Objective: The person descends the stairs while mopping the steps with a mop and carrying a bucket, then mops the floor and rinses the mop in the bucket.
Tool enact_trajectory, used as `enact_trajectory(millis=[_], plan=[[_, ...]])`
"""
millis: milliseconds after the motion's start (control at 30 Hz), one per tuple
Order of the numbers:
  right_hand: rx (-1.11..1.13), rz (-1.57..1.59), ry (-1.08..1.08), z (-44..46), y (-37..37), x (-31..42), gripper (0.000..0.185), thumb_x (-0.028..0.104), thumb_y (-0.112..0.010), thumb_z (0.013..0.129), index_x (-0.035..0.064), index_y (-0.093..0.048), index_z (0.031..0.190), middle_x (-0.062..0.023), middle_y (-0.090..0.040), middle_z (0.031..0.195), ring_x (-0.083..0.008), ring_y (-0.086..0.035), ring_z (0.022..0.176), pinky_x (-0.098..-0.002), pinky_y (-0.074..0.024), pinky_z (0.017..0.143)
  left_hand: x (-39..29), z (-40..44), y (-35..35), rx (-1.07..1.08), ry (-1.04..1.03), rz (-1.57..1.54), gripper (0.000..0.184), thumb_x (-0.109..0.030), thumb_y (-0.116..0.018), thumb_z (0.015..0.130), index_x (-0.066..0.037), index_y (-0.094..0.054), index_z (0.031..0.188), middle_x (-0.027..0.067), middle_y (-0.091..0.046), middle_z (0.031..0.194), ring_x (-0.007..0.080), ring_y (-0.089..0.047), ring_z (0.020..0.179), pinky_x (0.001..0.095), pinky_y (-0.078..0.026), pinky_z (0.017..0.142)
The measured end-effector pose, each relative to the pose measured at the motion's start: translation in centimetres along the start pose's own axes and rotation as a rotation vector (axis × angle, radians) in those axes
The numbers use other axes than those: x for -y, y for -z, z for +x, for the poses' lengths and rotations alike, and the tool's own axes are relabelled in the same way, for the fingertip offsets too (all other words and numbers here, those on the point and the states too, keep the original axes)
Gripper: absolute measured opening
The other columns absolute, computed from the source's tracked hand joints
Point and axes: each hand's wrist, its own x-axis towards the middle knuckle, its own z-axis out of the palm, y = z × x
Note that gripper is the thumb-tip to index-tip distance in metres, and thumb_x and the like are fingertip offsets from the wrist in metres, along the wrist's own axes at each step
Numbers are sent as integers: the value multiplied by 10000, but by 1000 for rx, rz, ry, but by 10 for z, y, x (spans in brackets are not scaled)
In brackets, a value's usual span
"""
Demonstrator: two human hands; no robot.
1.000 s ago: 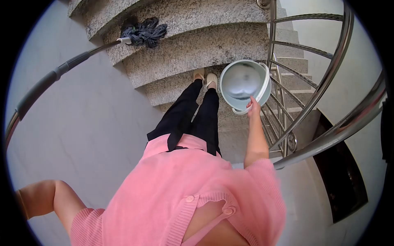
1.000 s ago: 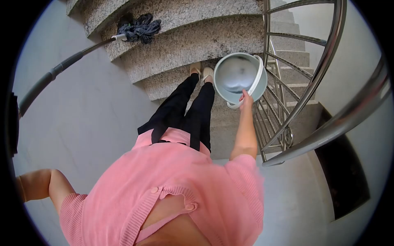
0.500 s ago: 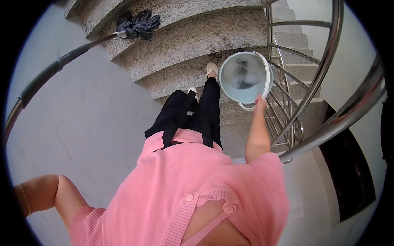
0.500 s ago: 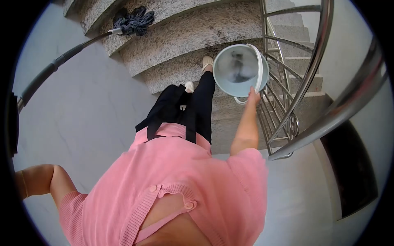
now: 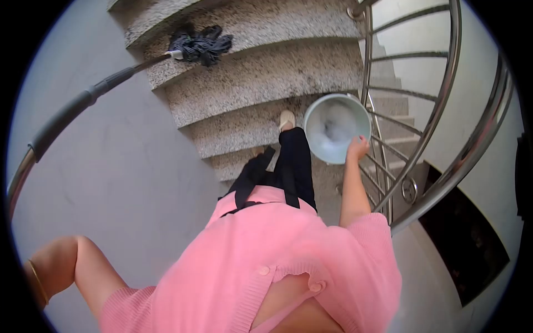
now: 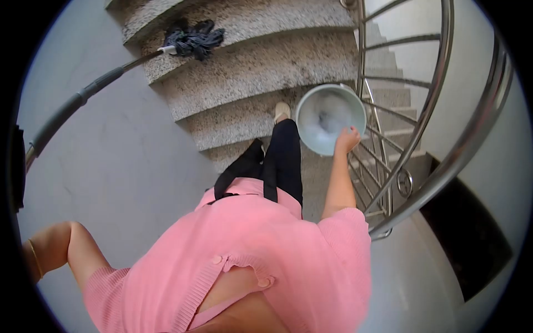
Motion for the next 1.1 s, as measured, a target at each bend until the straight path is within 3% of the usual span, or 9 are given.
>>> enact_trajectory(millis=[167, 233, 300, 400, 500, 567, 900, 1000, 1100], plan=[[156, 484, 856, -97, -12, 215, 312, 177, -591, 650, 45, -546, 929, -123, -523, 955, -274, -465, 928, -355, -340, 838, -86, -121, 70, -103, -102, 41, 101, -150, -456, 827, -101, -458, 739, -45, -348, 526, 78, -350, 443, 197, -342, 507], [334, 574, 1139, -170, -6, 306, 428, 193, -616, 627, 64, -507, 1020, -129, -471, 1045, -287, -394, 1022, -362, -306, 879, -112, -184, 84, -108, -115, -362, 384, -444, -448, 790, -89, -415, 647, 19, -385, 528, 183, -435, 478, 518, -385, 591], [484, 728, 1428, -251, 32, 383, 545, 180, -668, 583, 74, -456, 1074, -129, -405, 1122, -289, -351, 1062, -380, -295, 890, -149, -233, 78, -313, -126, -135, 363, -367, -378, 825, -63, -394, 627, 12, -376, 530, 152, -403, 462, 457, -383, 572], [468, 937, 1812, -370, 73, 455, 637, 185, -703, 525, 121, -433, 1099, -123, -390, 1113, -288, -357, 1058, -378, -314, 878, -228, -297, 128, -485, 137, 158, 402, -383, -482, 705, -149, -338, 411, 12, -387, 434, 154, -486, 612, 371, -292, 826], [674, 1303, 1748, -441, 60, 485, 431, 157, -660, 555, 131, -510, 958, -100, -485, 989, -264, -439, 969, -373, -341, 837, -220, -313, 105, -1010, 144, 415, 240, -160, -426, 634, -153, -277, 446, -36, -261, 411, 102, -274, 411, 294, -286, 590], [996, 714, 1883, -448, 41, 497, 202, 122, -606, 572, 122, -533, 761, -66, -547, 779, -251, -514, 812, -384, -377, 755, -222, -344, 132, -820, 188, 132, 248, -162, -440, 637, -155, -274, 453, -56, -265, 419, 79, -282, 414, 264, -276, 555], [544, 635, 1860, -295, 10, 468, 114, 79, -606, 557, 111, -507, 604, -54, -521, 612, -252, -528, 643, -369, -403, 603, -85, -393, 75, -821, 365, -121, 285, -186, -438, 712, -139, -250, 502, -53, -219, 457, 75, -252, 461, 222, -250, 506], [346, 566, 1801, -167, -18, 460, 94, 102, -607, 584, 121, -519, 612, -45, -536, 634, -216, -535, 674, -363, -404, 630, 17, -414, 10, -1005, 384, -548, 194, -144, -432, 739, -97, -302, 603, 11, -325, 583, 124, -315, 579, 276, -299, 599], [287, 334, 1723, -48, -28, 436, 86, 75, -569, 582, 116, -536, 650, -64, -544, 668, -260, -520, 700, -353, -383, 668, 100, -393, -65, -988, 552, -363, 123, -155, -373, 774, -76, -365, 680, 34, -376, 622, 159, -393, 652, 335, -335, 781]])
